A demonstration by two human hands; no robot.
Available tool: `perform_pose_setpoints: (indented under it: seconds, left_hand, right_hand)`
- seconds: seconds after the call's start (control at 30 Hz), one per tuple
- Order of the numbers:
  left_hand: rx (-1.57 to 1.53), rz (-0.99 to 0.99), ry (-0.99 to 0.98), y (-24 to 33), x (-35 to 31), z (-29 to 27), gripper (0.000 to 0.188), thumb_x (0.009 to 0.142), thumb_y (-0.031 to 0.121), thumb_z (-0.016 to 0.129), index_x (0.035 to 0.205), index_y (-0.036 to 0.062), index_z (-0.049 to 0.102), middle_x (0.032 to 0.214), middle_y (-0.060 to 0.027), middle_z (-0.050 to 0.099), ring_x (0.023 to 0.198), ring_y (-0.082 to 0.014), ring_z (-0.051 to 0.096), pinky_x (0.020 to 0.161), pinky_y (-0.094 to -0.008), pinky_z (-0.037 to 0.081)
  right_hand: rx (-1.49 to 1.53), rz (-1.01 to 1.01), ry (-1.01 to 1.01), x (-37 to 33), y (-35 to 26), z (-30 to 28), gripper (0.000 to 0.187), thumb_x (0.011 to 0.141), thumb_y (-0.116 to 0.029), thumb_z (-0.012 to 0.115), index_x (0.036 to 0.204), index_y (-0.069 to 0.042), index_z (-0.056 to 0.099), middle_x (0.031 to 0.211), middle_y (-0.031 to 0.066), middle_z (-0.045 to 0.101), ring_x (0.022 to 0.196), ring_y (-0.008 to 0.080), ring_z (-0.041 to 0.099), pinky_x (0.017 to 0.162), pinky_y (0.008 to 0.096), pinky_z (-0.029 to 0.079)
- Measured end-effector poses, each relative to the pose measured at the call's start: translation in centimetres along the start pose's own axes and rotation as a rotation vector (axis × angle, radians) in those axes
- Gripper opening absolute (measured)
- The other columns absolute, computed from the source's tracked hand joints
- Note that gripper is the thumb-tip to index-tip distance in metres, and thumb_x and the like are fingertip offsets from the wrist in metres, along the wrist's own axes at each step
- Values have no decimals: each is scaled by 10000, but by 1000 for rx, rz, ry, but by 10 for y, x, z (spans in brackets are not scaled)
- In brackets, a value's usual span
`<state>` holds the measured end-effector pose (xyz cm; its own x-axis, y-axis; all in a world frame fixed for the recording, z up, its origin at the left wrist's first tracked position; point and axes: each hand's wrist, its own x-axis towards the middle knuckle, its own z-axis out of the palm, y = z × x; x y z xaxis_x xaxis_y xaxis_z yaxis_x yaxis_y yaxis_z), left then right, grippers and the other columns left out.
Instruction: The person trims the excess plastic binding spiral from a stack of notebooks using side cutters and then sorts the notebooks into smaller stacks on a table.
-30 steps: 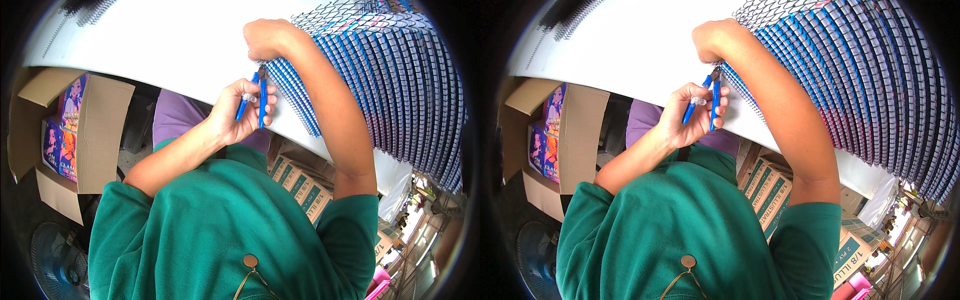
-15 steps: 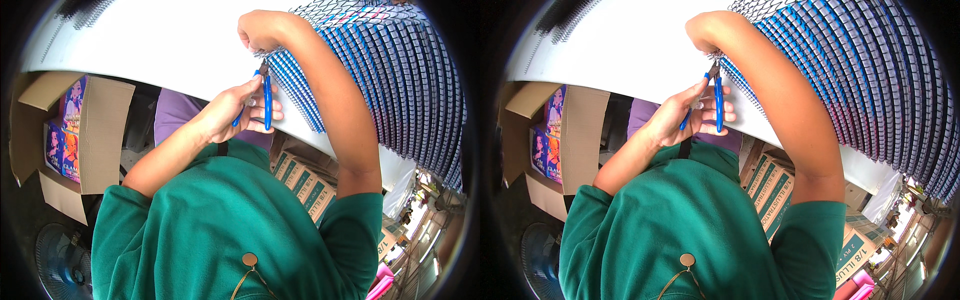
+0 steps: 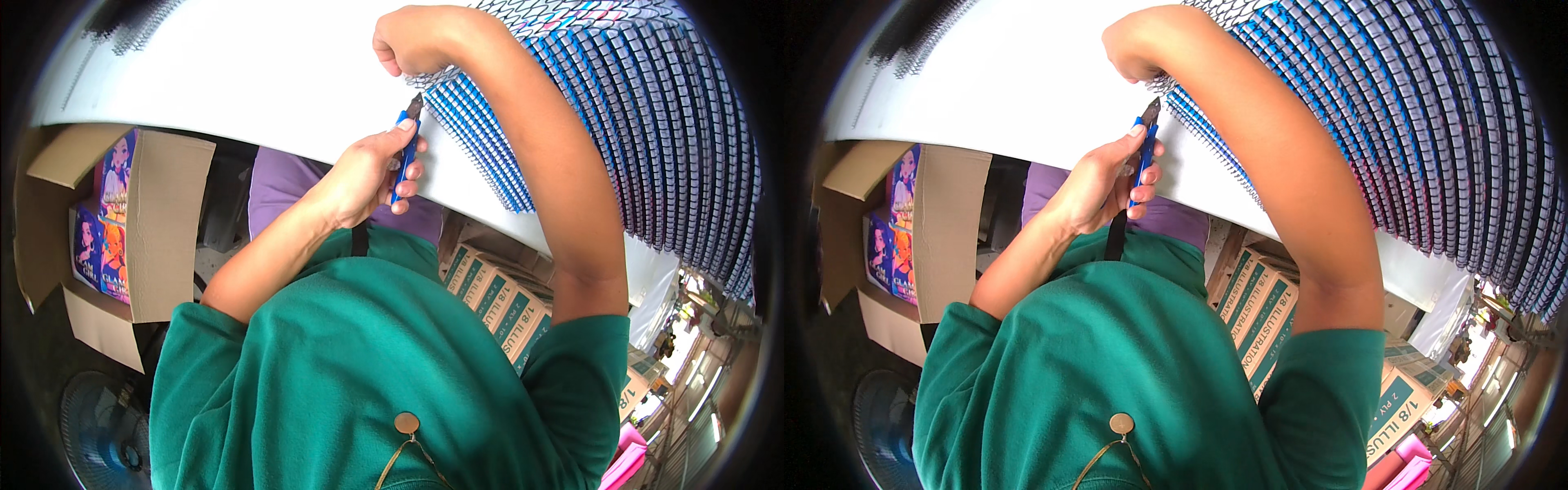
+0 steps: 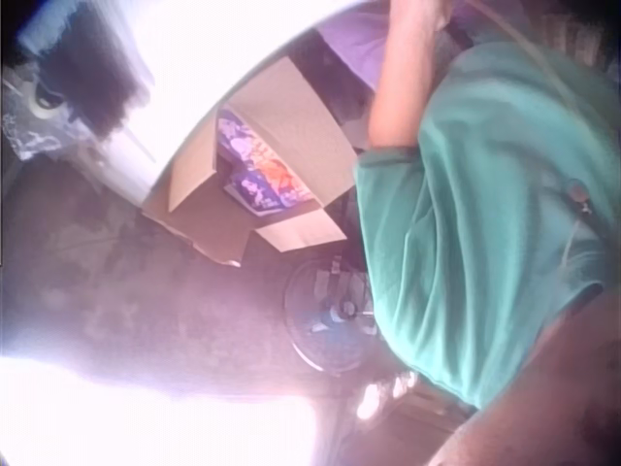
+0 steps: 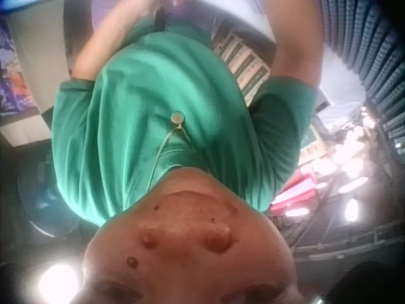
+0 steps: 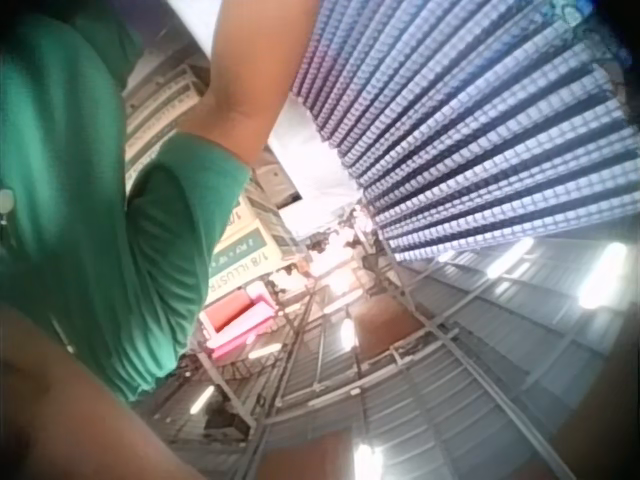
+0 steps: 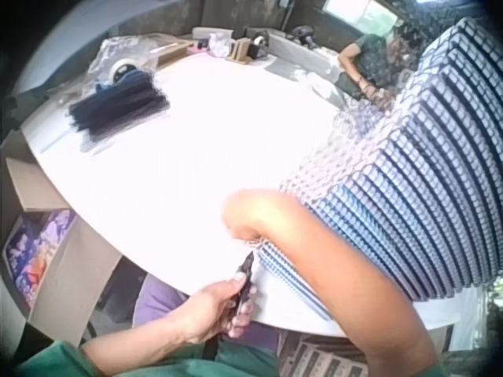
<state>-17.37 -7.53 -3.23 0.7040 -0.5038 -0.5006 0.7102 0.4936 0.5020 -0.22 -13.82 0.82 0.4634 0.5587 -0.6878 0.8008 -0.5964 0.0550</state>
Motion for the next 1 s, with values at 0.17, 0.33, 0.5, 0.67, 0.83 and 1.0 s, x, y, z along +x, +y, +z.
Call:
perform_pose_setpoints:
  seconds: [0.17, 0.33, 0.5, 0.67, 0.83, 1.0]
  left_hand:
    - [-38, 9, -80, 3, -3, 5, 508, 967, 446, 342, 1163, -1, 483, 871, -102, 583, 827, -221, 623, 695, -345, 549]
    - [-54, 39, -114, 2, 4, -1, 458, 973, 437, 329, 1089, 24, 491, 803, -58, 530, 641, -151, 545, 621, -311, 540]
    - [14, 17, -13, 6, -7, 15, 491, 972, 457, 314, 1110, 16, 481, 809, -61, 531, 661, -159, 556, 625, -313, 536]
    - [-33, 56, -64, 11, 4, 13, 487, 973, 459, 305, 1079, 19, 487, 791, -56, 512, 645, -147, 534, 570, -292, 529]
    - [44, 52, -46, 10, -10, 14, 493, 972, 462, 302, 1082, 18, 485, 790, -61, 517, 638, -162, 552, 547, -288, 521]
    - [-39, 88, -37, 11, 6, 23, 511, 971, 461, 308, 1159, 10, 458, 840, -88, 561, 756, -210, 625, 557, -285, 516]
  right_hand:
    - [-145, 218, -179, -27, -25, -40, 159, 707, -135, 634, 806, -39, 713, 877, 157, 678, 819, 281, 656, 693, 411, 505]
    - [46, 73, -306, -15, -3, -38, 192, 740, -136, 657, 919, -86, 705, 888, 113, 687, 772, 253, 640, 684, 407, 501]
    - [-13, 125, -380, -15, -4, -42, 209, 788, -145, 646, 992, -131, 692, 909, 74, 689, 773, 233, 623, 708, 414, 489]
    - [-55, 227, -439, -6, -7, -39, 243, 817, -177, 635, 1056, -153, 672, 1005, 58, 678, 839, 225, 629, 754, 405, 489]
    - [15, 175, -533, 17, 3, -34, 336, 866, -163, 578, 1201, -161, 586, 1168, 6, 620, 1003, 199, 605, 845, 403, 470]
    - [89, 240, -593, 23, 8, -32, 316, 890, -179, 539, 1202, -155, 587, 1181, -10, 614, 1032, 192, 595, 879, 416, 450]
